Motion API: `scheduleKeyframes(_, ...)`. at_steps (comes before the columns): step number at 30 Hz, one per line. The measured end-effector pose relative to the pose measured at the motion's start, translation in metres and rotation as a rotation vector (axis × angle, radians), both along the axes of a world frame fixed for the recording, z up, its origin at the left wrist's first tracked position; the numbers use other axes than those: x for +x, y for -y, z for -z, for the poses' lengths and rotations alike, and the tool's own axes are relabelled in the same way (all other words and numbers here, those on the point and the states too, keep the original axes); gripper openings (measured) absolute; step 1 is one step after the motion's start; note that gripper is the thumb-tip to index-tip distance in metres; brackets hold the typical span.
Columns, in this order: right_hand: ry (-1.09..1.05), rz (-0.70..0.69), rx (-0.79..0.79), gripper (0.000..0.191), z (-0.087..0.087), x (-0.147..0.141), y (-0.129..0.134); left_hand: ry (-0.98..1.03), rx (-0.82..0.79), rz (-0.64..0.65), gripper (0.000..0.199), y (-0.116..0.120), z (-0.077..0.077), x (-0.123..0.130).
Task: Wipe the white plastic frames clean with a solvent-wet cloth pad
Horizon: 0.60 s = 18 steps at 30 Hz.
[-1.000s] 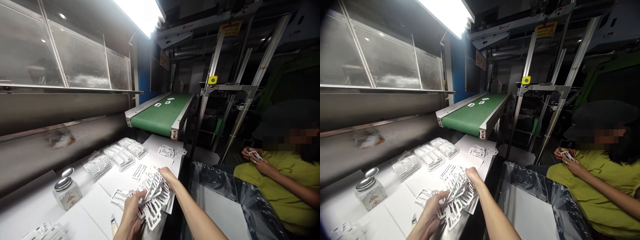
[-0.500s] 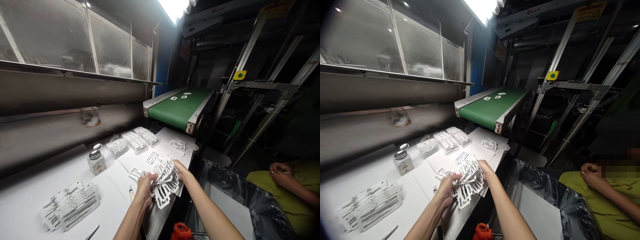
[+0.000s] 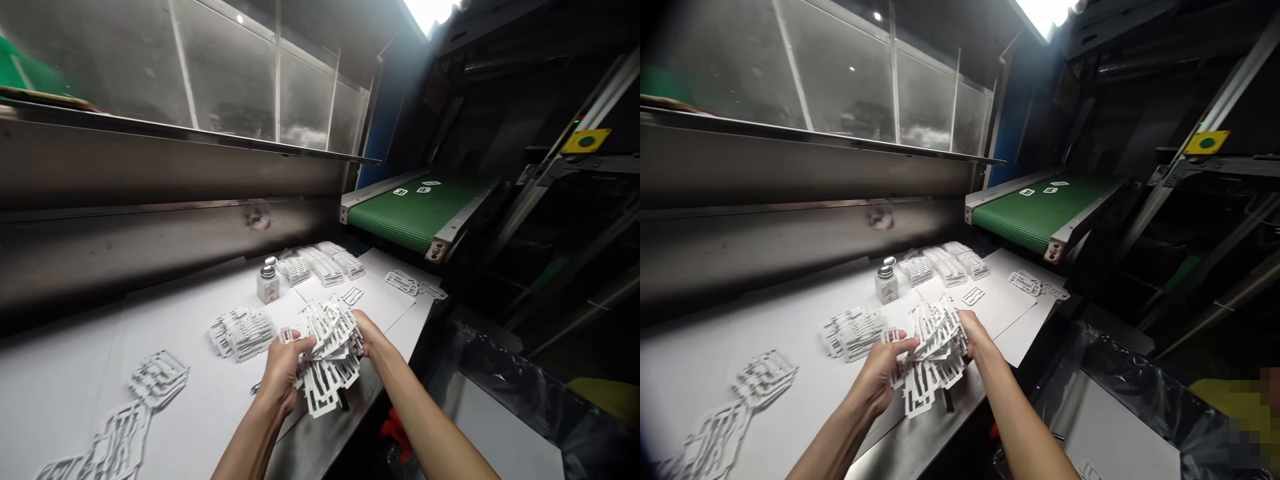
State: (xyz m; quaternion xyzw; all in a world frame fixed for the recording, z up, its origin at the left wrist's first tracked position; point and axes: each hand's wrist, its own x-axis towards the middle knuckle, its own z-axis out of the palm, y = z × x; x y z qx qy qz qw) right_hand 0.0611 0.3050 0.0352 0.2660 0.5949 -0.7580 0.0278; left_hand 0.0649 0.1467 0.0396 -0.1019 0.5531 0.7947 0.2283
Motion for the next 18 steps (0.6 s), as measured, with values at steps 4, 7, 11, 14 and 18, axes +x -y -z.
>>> scheduleKeyframes(4, -0.006, -0.075, 0.019, 0.027, 0.007, -0.007, 0.084, 0.084, -0.072, -0.133, 0.036, 0.083, -0.015, 0.025)
scheduleKeyframes(7, 0.015, -0.11, 0.05, 0.027, 0.023, -0.008, 0.147, 0.171, -0.129, -0.263, 0.05, 0.14, -0.017, 0.045)
scheduleKeyframes(11, 0.05, -0.144, 0.119, 0.028, 0.045, -0.004, 0.199, 0.258, -0.147, -0.367, 0.059, 0.185, -0.005, 0.057)
scheduleKeyframes(14, 0.022, -0.143, 0.197, 0.029, 0.053, 0.001, 0.202, 0.274, -0.134, -0.339, 0.056, 0.189, 0.007, 0.055)
scheduleKeyframes(18, -0.05, -0.091, 0.329, 0.031, 0.054, 0.005, 0.172, 0.209, -0.105, -0.261, 0.036, 0.167, 0.023, 0.043)
